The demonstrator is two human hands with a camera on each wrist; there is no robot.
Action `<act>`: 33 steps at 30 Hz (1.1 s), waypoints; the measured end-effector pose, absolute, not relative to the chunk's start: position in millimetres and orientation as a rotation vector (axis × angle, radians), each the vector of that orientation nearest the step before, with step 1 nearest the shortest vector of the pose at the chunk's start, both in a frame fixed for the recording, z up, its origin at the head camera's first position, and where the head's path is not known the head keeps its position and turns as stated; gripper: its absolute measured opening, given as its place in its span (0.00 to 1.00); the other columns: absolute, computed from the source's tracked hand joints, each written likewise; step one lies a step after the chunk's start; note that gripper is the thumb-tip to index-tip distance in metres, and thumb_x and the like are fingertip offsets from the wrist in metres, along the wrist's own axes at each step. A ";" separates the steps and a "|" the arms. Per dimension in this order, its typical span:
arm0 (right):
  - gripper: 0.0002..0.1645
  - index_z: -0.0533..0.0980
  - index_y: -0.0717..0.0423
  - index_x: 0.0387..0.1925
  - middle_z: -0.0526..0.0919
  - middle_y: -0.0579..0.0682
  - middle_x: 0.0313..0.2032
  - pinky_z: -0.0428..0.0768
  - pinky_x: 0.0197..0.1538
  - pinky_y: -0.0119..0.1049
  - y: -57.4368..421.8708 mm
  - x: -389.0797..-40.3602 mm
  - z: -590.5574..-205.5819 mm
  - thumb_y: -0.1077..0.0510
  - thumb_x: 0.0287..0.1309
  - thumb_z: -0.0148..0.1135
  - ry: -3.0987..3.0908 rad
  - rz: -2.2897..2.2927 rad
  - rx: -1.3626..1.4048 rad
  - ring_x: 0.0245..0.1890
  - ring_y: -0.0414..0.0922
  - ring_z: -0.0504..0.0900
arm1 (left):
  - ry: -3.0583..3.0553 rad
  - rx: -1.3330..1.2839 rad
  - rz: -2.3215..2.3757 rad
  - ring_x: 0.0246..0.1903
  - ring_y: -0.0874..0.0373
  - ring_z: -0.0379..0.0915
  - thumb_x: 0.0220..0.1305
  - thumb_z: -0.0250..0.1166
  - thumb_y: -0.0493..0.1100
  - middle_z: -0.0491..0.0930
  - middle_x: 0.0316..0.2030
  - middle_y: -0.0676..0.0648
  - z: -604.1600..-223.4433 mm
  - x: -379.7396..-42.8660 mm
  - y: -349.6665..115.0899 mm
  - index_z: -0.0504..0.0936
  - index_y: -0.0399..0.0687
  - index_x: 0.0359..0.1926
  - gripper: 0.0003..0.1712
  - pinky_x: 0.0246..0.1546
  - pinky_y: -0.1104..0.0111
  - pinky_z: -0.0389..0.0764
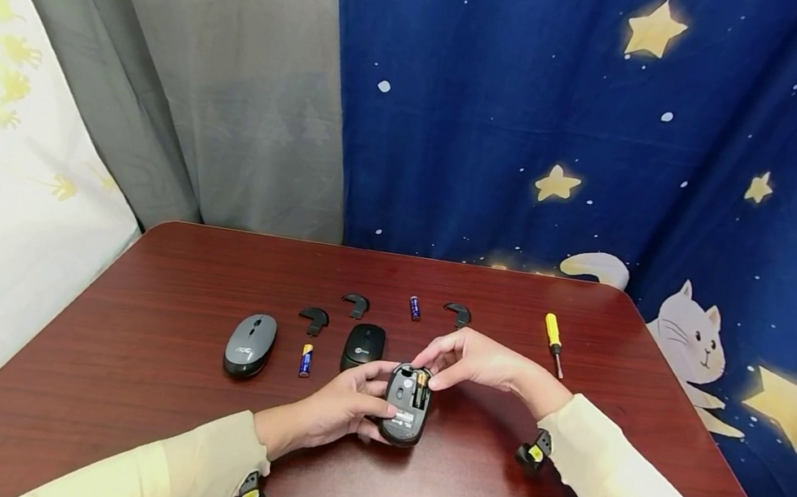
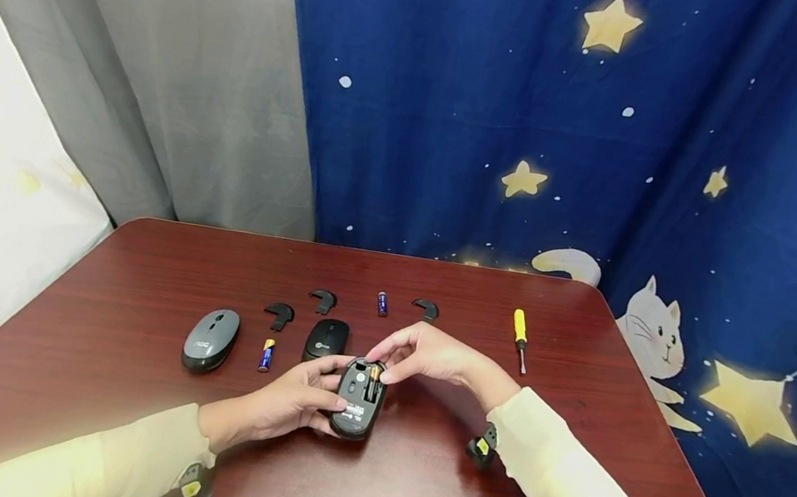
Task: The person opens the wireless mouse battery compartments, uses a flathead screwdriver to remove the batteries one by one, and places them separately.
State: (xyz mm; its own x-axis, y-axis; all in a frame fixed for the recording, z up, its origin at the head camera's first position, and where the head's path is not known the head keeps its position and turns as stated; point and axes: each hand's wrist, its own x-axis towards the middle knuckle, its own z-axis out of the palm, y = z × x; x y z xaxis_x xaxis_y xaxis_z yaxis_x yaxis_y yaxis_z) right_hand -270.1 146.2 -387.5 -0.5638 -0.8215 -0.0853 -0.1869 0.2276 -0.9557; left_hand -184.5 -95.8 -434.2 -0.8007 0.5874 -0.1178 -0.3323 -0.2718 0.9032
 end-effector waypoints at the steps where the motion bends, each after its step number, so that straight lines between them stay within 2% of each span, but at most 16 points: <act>1: 0.22 0.80 0.69 0.49 0.84 0.54 0.38 0.80 0.40 0.35 145.8 -269.9 -387.6 0.68 0.49 0.71 1.902 -1.353 -0.935 0.36 0.46 0.80 | 1.411 0.324 2.099 0.47 0.43 0.79 0.59 0.61 0.26 0.74 0.57 0.33 -434.1 -184.4 -95.9 0.56 0.39 0.71 0.40 0.39 0.52 0.82; 8: 0.20 0.81 0.69 0.46 0.83 0.54 0.42 0.80 0.40 0.35 143.6 -268.3 -388.5 0.69 0.48 0.72 1.884 -1.357 -0.971 0.37 0.46 0.78 | 1.420 0.323 2.097 0.46 0.44 0.79 0.59 0.60 0.26 0.74 0.57 0.33 -433.6 -182.8 -95.3 0.55 0.36 0.70 0.40 0.39 0.52 0.82; 26: 0.14 0.82 0.67 0.41 0.82 0.52 0.40 0.78 0.38 0.35 143.1 -272.2 -391.5 0.69 0.49 0.71 1.898 -1.299 -1.006 0.35 0.47 0.76 | 1.410 0.340 2.091 0.45 0.44 0.80 0.59 0.60 0.25 0.75 0.55 0.33 -435.9 -183.2 -93.3 0.56 0.37 0.70 0.39 0.38 0.54 0.83; 33: 0.13 0.82 0.68 0.40 0.82 0.51 0.39 0.79 0.41 0.36 143.1 -273.0 -389.5 0.69 0.49 0.70 1.885 -1.294 -0.981 0.37 0.46 0.78 | 1.405 0.352 2.084 0.44 0.44 0.80 0.59 0.60 0.25 0.75 0.55 0.33 -435.5 -183.2 -93.1 0.56 0.37 0.70 0.39 0.38 0.53 0.83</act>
